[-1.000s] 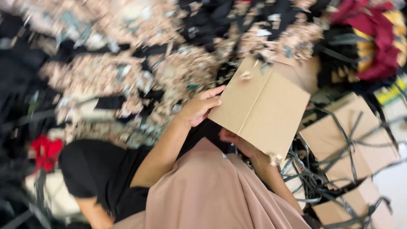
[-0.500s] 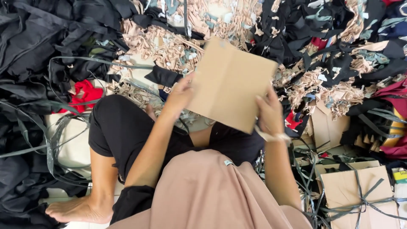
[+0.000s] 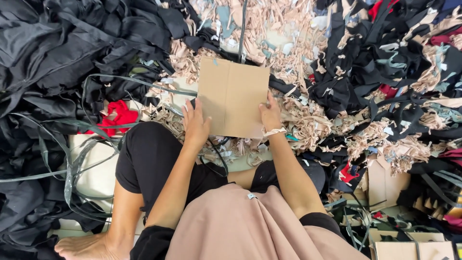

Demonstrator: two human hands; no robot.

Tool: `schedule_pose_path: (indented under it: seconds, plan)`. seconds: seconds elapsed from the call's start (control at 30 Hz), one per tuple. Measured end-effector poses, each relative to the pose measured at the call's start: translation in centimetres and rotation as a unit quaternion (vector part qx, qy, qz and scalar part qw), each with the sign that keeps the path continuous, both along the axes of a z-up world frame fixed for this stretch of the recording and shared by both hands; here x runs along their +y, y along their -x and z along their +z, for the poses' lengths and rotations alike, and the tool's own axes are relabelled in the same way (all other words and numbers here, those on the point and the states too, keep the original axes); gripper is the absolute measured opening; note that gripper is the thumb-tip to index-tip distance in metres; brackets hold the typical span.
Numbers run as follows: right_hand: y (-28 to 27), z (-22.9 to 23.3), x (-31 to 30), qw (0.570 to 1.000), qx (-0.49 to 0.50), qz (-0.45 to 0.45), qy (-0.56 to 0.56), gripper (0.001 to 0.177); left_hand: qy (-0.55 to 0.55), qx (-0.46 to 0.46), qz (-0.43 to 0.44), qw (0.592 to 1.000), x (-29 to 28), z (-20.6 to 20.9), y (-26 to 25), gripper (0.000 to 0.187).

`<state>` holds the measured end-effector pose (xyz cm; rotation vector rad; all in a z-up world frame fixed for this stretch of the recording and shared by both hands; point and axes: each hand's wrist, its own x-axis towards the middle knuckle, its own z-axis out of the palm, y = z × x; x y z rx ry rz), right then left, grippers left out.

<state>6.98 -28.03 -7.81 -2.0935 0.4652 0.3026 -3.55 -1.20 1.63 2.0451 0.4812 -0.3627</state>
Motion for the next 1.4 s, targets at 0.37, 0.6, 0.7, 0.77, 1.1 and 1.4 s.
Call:
schedule_pose_path:
  seconds: [0.37, 0.6, 0.7, 0.77, 1.1, 1.4]
  plan:
    - [0.1, 7.2, 12.5, 0.822, -0.164, 0.394, 0.376, 0.061, -0.176, 0.023, -0.118, 0.977, -2.5, -2.8, -2.5, 0.066]
    - [-2.2, 1.6, 13.1, 0.813, -0.082, 0.422, 0.393, 0.06, -0.185, 0.01, -0.077, 0.98, -2.5, -5.4, -4.2, 0.067]
    - [-2.3, -0.1, 12.7, 0.815, -0.091, 0.421, 0.389, 0.062, -0.215, -0.049, -0.068, 0.973, -3.9, -8.5, -4.8, 0.067]
    - [-2.5, -0.6, 12.4, 0.82, -0.107, 0.418, 0.376, 0.062, -0.277, -0.076, -0.063, 0.956, -4.5, -10.4, -5.4, 0.068]
    - [-2.7, 0.9, 12.3, 0.819, -0.11, 0.435, 0.357, 0.053, -0.32, -0.122, -0.062, 0.937, -4.2, -12.6, -8.7, 0.063]
    - [-2.9, 3.3, 11.6, 0.825, -0.055, 0.458, 0.325, 0.058, -0.304, -0.045, -0.124, 0.944, -4.2, -9.6, -8.8, 0.072]
